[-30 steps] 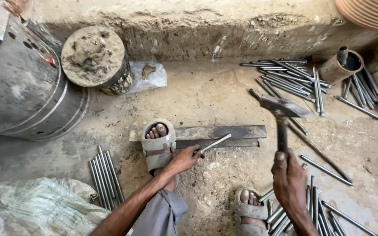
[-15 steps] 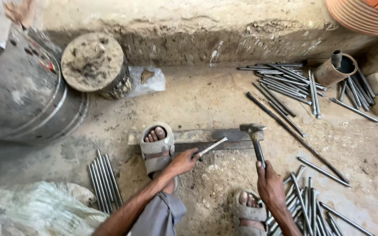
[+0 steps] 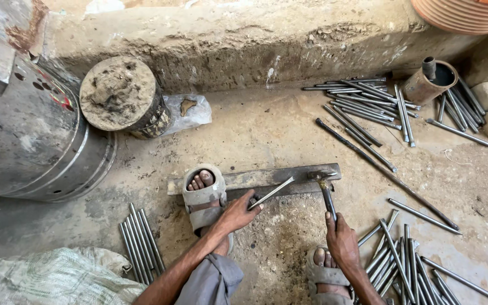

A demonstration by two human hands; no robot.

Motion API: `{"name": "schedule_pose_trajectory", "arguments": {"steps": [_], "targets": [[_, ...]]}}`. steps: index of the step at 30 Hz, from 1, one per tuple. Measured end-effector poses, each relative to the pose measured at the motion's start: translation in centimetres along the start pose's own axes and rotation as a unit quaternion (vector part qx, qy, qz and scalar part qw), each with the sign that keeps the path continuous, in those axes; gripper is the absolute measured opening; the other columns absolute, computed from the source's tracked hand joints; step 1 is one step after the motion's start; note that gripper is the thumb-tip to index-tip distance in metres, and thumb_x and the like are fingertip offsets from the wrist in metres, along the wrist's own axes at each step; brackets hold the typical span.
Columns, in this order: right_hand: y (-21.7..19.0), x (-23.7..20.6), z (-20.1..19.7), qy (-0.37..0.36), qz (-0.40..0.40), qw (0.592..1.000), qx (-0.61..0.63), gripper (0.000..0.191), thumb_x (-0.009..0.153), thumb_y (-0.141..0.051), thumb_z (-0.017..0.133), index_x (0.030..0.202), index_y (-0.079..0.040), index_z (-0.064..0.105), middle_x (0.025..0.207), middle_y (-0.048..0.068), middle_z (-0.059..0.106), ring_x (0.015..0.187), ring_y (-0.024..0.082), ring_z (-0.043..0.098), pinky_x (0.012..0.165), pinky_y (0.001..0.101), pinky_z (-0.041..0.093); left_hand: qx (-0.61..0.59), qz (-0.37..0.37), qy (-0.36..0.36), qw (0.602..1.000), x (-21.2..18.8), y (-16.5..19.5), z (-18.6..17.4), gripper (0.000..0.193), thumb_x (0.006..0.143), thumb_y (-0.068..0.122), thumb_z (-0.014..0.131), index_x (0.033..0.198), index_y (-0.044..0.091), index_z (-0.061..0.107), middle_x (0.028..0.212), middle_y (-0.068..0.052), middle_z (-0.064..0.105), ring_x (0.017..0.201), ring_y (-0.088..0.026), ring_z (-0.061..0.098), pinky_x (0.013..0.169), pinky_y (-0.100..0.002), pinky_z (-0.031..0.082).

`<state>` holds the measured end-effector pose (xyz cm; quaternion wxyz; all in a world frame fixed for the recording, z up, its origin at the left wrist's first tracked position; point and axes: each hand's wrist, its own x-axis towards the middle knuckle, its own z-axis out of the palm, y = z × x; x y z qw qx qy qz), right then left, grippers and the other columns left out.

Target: The person sits on the floor and repeatedly hammers metal rods on a metal bar to shape their ends. The person picks up rods from a pile, places them on the bar, and strikes them with a hammer, then sets the shaped rods aside.

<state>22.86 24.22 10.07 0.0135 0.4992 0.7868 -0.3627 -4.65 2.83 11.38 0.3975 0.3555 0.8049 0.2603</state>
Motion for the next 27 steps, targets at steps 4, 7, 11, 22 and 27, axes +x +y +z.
{"name": "schedule_pose_trajectory", "arguments": {"steps": [4, 7, 11, 22, 27], "targets": [[-0.7, 0.2, -0.3, 0.0, 0.008, 1.0, -0.013, 0.069, 0.102, -0.058, 0.032, 0.141, -0.004, 0.05, 0.052, 0.005, 0.054, 0.033, 0.012, 0.04, 0.025, 0.0334, 0.038, -0.03, -0.059, -0.004, 0.998, -0.5, 1.1, -0.7, 0.07, 0.105, 0.049, 0.047, 0.157, 0.004, 0.032, 0.143, -0.023, 0.058, 0.132, -0.036, 0.059, 0.116, -0.048, 0.042], [-1.0, 0.0, -1.0, -0.012, 0.022, 0.999, -0.03, 0.068, 0.101, -0.058, 0.034, 0.143, -0.007, 0.049, 0.051, 0.006, 0.052, 0.034, 0.012, 0.039, 0.026, 0.033, 0.037, -0.038, -0.069, -0.013, 0.997, -0.4, 1.0, -0.7, 0.059, 0.105, 0.045, 0.044, 0.15, 0.008, 0.048, 0.134, -0.019, 0.067, 0.12, -0.032, 0.069, 0.107, -0.048, 0.05], [-0.9, -0.4, -1.2, -0.041, -0.012, 0.999, -0.032, 0.065, 0.103, -0.058, 0.033, 0.136, -0.006, 0.055, 0.051, 0.005, 0.051, 0.035, 0.011, 0.038, 0.027, 0.032, 0.036, -0.004, 0.004, 0.042, 0.999, 0.2, -0.2, 0.1, 0.054, 0.104, 0.043, 0.05, 0.142, 0.005, 0.059, 0.126, -0.019, 0.071, 0.112, -0.03, 0.07, 0.1, -0.048, 0.054], [-4.3, 0.0, -2.5, -0.087, -0.015, 0.994, -0.06, 0.063, 0.104, -0.057, 0.035, 0.139, -0.009, 0.055, 0.056, 0.004, 0.052, 0.038, 0.011, 0.039, 0.03, 0.0317, 0.04, -0.046, -0.022, 0.016, 0.999, 0.1, 0.2, -0.4, 0.046, 0.105, 0.043, 0.052, 0.129, 0.008, 0.07, 0.108, -0.014, 0.073, 0.092, -0.023, 0.07, 0.083, -0.045, 0.057], [-9.4, -2.6, -7.6, -0.095, 0.04, 0.995, -0.013, 0.056, 0.103, -0.052, 0.036, 0.143, -0.015, 0.053, 0.059, 0.006, 0.052, 0.04, 0.013, 0.039, 0.033, 0.0335, 0.037, -0.024, 0.002, 0.035, 0.999, -0.3, 0.8, -0.8, 0.045, 0.105, 0.042, 0.053, 0.122, 0.007, 0.076, 0.091, -0.015, 0.076, 0.079, -0.023, 0.07, 0.075, -0.044, 0.054]]}}
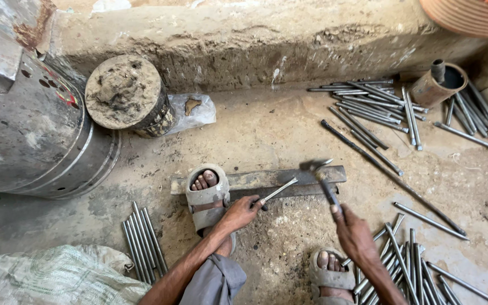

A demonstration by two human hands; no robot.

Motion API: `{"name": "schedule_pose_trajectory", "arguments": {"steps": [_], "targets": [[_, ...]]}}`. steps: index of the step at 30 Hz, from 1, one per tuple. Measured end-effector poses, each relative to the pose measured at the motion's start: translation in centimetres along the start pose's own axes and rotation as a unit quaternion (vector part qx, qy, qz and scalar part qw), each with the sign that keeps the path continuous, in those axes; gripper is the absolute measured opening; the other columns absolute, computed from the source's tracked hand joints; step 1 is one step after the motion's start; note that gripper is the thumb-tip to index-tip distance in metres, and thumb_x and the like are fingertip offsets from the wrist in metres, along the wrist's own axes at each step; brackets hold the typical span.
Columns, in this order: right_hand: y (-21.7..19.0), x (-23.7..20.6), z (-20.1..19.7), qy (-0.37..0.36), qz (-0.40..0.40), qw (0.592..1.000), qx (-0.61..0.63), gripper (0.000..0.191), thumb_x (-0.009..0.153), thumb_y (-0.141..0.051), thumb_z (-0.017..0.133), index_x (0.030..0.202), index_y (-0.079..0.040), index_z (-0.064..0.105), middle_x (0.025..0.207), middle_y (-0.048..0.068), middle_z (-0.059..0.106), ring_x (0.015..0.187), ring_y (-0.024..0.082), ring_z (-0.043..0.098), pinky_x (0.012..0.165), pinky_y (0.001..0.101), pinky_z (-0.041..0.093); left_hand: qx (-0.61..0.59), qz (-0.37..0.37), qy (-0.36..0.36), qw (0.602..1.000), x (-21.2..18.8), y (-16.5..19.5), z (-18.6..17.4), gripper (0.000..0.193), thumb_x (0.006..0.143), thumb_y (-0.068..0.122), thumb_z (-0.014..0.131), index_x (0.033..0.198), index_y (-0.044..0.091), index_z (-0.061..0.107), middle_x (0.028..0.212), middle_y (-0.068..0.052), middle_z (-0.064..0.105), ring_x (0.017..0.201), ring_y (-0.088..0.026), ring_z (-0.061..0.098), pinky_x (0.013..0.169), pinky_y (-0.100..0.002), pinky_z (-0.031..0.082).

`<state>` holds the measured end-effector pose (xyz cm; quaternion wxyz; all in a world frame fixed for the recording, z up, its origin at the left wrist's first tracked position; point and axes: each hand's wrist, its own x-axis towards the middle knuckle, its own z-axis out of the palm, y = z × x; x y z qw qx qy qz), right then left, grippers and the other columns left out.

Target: The person sits on the floor and repeatedly hammers metal rods on a metal bar to shape their ends. The person picks up rods from a pile, places them on the bar, and strikes them with a hammer, then sets the shaped rods aside.

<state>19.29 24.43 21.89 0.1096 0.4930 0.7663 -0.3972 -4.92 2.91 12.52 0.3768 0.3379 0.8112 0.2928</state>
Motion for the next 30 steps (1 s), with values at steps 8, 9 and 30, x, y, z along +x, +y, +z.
{"name": "schedule_pose_trajectory", "arguments": {"steps": [8, 9, 30], "targets": [[-0.5, -4.7, -3.6, 0.234, -0.304, 0.896, 0.223, 0.047, 0.112, -0.046, 0.033, 0.115, -0.009, 0.061, 0.064, -0.001, 0.055, 0.043, 0.009, 0.048, 0.034, 0.0271, 0.04, -0.013, 0.024, 0.026, 0.999, 0.2, -0.6, 0.6, 0.044, 0.103, 0.04, 0.057, 0.129, 0.006, 0.069, 0.101, -0.013, 0.076, 0.088, -0.025, 0.071, 0.081, -0.044, 0.055], [-0.3, -4.1, -2.4, 0.258, -0.337, 0.871, 0.248, 0.047, 0.112, -0.047, 0.031, 0.115, -0.011, 0.061, 0.064, -0.001, 0.054, 0.042, 0.009, 0.048, 0.035, 0.0276, 0.04, -0.012, 0.047, 0.04, 0.998, 0.3, -0.6, 0.7, 0.044, 0.104, 0.04, 0.058, 0.129, 0.005, 0.069, 0.103, -0.014, 0.076, 0.092, -0.026, 0.071, 0.083, -0.044, 0.055], [-0.2, -2.4, 0.0, 0.104, -0.077, 0.986, 0.102, 0.048, 0.106, -0.045, 0.034, 0.123, -0.009, 0.06, 0.061, 0.005, 0.055, 0.041, 0.013, 0.045, 0.029, 0.0317, 0.039, -0.045, -0.085, -0.027, 0.995, -0.3, 1.4, -0.4, 0.051, 0.102, 0.041, 0.053, 0.144, 0.01, 0.055, 0.126, -0.016, 0.068, 0.094, -0.028, 0.076, 0.089, -0.046, 0.06]]}}
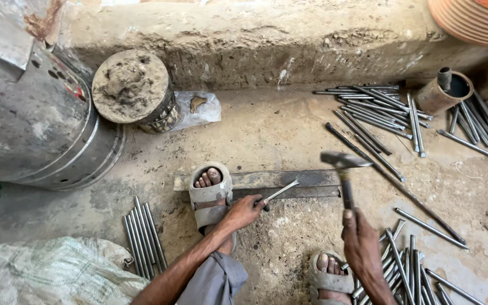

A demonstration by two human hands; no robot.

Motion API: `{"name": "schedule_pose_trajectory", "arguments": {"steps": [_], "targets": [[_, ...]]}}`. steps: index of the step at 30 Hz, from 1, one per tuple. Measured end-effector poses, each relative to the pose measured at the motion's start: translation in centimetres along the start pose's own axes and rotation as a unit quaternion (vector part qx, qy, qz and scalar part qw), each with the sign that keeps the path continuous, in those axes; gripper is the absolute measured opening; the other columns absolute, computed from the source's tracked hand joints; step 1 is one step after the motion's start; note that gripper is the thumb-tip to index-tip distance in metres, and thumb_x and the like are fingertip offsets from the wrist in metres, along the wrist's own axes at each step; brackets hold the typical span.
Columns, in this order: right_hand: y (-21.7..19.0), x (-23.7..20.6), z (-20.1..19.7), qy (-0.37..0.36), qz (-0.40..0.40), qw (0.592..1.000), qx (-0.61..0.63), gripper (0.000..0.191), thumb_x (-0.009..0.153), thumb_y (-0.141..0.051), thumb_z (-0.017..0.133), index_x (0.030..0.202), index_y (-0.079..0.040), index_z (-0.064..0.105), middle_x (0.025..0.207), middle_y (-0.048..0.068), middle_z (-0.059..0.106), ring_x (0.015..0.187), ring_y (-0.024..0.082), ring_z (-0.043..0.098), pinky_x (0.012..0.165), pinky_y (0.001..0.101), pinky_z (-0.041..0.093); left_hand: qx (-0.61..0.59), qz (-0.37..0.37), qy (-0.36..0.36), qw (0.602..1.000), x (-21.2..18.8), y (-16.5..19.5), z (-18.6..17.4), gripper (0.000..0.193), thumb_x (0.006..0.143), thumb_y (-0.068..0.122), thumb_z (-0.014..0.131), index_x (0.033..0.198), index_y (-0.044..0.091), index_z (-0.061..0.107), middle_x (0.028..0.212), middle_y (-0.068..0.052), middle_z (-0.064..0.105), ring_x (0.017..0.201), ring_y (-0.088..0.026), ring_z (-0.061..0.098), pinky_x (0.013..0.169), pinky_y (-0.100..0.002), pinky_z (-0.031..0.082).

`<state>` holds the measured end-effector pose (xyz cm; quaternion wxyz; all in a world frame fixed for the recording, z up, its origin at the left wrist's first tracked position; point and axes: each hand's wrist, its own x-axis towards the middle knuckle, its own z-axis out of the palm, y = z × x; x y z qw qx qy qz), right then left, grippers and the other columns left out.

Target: The person sits on the floor and repeatedly hammers metal rods on a metal bar to shape their ends. The person picks up rods from a pile, places them on the bar, and strikes them with a hammer, then sets the shaped rods aside.

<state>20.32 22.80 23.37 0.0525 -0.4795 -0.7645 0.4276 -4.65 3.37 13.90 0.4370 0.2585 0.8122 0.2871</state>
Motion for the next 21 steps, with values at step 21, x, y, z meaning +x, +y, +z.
{"name": "schedule_pose_trajectory", "arguments": {"steps": [21], "targets": [[-4.6, -1.1, -3.6, 0.02, -0.028, 0.998, -0.061, 0.049, 0.105, -0.046, 0.037, 0.127, -0.009, 0.059, 0.062, 0.004, 0.058, 0.038, 0.011, 0.045, 0.027, 0.0321, 0.039, 0.028, 0.068, 0.021, 0.997, -0.1, 0.0, -0.2, 0.037, 0.105, 0.04, 0.053, 0.116, 0.013, 0.076, 0.085, -0.01, 0.073, 0.061, -0.015, 0.063, 0.061, -0.04, 0.052]]}}
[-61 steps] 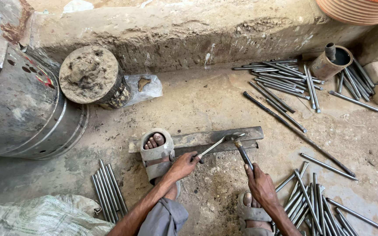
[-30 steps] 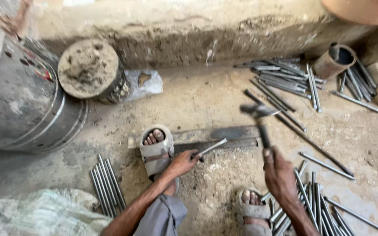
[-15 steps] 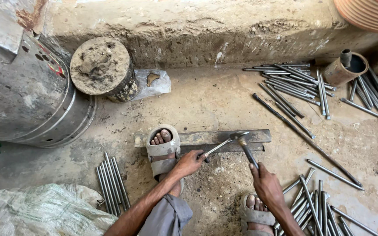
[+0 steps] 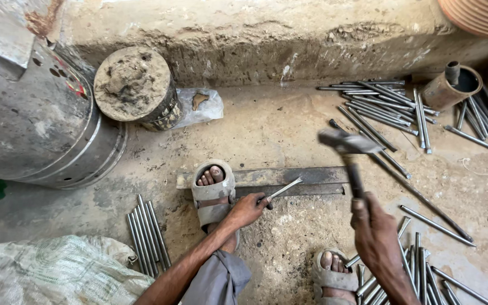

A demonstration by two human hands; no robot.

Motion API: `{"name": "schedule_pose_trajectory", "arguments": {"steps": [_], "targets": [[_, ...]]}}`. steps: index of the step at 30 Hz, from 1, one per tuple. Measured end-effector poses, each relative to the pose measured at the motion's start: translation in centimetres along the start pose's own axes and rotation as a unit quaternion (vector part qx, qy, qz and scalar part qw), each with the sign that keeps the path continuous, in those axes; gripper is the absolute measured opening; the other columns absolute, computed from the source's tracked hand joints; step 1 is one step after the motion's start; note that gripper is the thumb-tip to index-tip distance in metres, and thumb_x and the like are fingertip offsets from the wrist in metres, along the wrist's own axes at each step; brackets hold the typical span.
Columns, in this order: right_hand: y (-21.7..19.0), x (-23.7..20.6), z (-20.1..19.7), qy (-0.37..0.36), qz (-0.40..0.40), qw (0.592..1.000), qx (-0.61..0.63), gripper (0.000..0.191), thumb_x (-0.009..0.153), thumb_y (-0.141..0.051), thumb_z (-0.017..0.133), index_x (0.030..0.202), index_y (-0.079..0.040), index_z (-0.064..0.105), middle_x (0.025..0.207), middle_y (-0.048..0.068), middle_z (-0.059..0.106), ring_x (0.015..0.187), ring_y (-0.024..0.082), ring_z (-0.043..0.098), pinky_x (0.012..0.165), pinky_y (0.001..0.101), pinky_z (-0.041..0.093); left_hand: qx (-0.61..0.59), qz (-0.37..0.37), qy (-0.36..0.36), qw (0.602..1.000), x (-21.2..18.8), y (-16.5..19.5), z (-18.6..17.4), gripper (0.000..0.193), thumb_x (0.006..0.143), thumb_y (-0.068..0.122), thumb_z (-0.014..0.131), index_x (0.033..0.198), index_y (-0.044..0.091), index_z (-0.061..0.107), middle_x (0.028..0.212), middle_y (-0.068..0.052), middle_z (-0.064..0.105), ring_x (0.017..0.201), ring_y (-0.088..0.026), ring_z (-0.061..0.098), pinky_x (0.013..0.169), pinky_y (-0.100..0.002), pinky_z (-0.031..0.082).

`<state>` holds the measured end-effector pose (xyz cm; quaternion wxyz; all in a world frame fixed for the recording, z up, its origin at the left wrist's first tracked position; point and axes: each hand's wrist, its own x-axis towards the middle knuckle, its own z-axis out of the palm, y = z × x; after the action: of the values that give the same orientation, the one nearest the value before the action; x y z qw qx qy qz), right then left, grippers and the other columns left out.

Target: The person sits on the floor and repeatedly hammers metal rods on a metal bar to shape their ends. The person picks up rods from a pile, places them on the bar, and strikes them with a hammer, then sets the shaped rods aside.

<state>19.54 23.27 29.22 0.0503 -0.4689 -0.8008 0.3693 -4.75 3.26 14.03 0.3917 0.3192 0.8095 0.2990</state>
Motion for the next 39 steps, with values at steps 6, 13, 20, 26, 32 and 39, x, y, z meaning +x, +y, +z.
{"name": "schedule_pose_trajectory", "arguments": {"steps": [6, 13, 20, 26, 32, 39], "targets": [[3.7, 0.1, 5.3, 0.078, -0.084, 0.988, 0.099, 0.047, 0.109, -0.039, 0.034, 0.128, -0.002, 0.055, 0.06, 0.004, 0.053, 0.041, 0.013, 0.047, 0.029, 0.0329, 0.039, -0.001, 0.0, 0.018, 1.0, 0.9, -1.8, 1.1, 0.039, 0.104, 0.041, 0.054, 0.12, 0.01, 0.074, 0.099, -0.017, 0.078, 0.087, -0.028, 0.074, 0.083, -0.046, 0.056], [5.7, 3.6, 6.7, -0.022, -0.091, 0.984, -0.151, 0.051, 0.111, -0.045, 0.036, 0.121, -0.001, 0.06, 0.053, 0.005, 0.055, 0.042, 0.017, 0.048, 0.034, 0.0346, 0.04, 0.016, 0.048, 0.089, 0.995, 2.2, -3.1, 2.9, 0.05, 0.098, 0.043, 0.061, 0.131, 0.005, 0.067, 0.123, -0.023, 0.07, 0.116, -0.039, 0.066, 0.098, -0.047, 0.052], [4.3, 1.6, 3.9, 0.145, -0.168, 0.973, 0.058, 0.055, 0.114, -0.046, 0.034, 0.113, 0.002, 0.06, 0.059, 0.001, 0.053, 0.04, 0.011, 0.043, 0.03, 0.0328, 0.036, -0.032, -0.035, -0.002, 0.999, 1.2, -2.1, 1.1, 0.045, 0.099, 0.04, 0.054, 0.126, 0.007, 0.07, 0.103, -0.018, 0.078, 0.091, -0.038, 0.077, 0.083, -0.047, 0.059], [6.8, 2.1, 8.0, -0.093, 0.004, 0.986, -0.137, 0.046, 0.107, -0.046, 0.039, 0.119, -0.006, 0.057, 0.06, 0.02, 0.063, 0.049, 0.034, 0.056, 0.046, 0.0518, 0.048, 0.008, 0.053, 0.069, 0.996, 2.0, -2.7, 2.5, 0.046, 0.098, 0.042, 0.058, 0.118, 0.003, 0.074, 0.104, -0.023, 0.074, 0.098, -0.042, 0.071, 0.085, -0.051, 0.055], [9.4, 5.4, 9.0, -0.025, -0.051, 0.994, -0.097, 0.051, 0.107, -0.05, 0.043, 0.111, -0.002, 0.061, 0.075, 0.031, 0.068, 0.072, 0.053, 0.064, 0.067, 0.0629, 0.049, 0.053, 0.067, 0.087, 0.993, 4.3, -5.8, 2.9, 0.057, 0.1, 0.05, 0.055, 0.129, 0.003, 0.068, 0.125, -0.024, 0.069, 0.117, -0.042, 0.065, 0.101, -0.051, 0.05], [11.0, 5.2, 11.2, -0.087, 0.057, 0.994, -0.037, 0.065, 0.107, -0.058, 0.033, 0.133, -0.004, 0.057, 0.066, 0.013, 0.058, 0.051, 0.024, 0.053, 0.046, 0.0463, 0.046, -0.002, 0.022, 0.056, 0.998, 1.7, -4.1, 2.2, 0.065, 0.103, 0.047, 0.051, 0.15, 0.004, 0.048, 0.131, -0.024, 0.066, 0.111, -0.034, 0.072, 0.101, -0.048, 0.054]]}}
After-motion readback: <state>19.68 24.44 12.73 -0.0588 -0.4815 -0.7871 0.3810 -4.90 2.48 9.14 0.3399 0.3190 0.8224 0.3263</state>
